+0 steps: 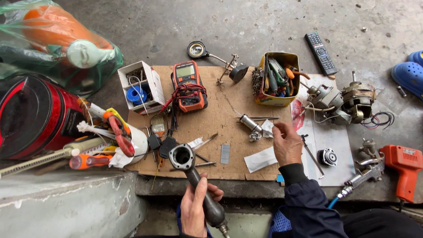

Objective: Disassembling and cleaning a small mechanical component using hand tools

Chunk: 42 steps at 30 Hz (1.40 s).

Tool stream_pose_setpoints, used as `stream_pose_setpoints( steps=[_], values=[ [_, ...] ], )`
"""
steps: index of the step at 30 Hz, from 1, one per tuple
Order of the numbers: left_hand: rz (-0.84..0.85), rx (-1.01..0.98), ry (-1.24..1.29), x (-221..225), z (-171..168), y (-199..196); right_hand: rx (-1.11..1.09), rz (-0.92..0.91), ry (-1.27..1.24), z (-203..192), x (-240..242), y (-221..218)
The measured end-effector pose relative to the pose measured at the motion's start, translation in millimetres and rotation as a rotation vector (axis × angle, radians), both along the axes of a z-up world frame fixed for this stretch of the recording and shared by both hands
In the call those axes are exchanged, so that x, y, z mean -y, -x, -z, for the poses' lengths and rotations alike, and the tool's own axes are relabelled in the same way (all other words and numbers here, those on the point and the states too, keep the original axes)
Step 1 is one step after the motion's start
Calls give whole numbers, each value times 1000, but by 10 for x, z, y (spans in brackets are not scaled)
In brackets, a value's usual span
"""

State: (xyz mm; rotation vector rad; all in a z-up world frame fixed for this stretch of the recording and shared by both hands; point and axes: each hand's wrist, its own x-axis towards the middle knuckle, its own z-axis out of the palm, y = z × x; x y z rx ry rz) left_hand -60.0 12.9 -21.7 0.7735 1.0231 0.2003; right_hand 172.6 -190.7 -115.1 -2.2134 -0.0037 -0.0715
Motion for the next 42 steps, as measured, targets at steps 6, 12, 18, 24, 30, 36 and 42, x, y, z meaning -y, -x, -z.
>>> stream_pose_setpoints(
  steps=[6,12,18,24,30,36,42],
  values=[
    [6,81,1,102,71,75,-88,-152,414,617,-110,158],
    [-14,133,99,142,106,59,-28,-200,570,1065,-147,53],
    [124,184,69,137,311,-17,-111,-36,-187,707,17,118],
    [320,-41,-117,193,-6,-115,-624,122,-989,150,-13,176],
    [268,-87,-149,194,16,-158,-622,-48,-401,134,-138,252],
    [326,-153,-249,152,71,-157,2,-143,194,284,129,-417],
    [291,-186,-203,171,138,-172,109,-551,797,841,402,-1386]
  ],
)
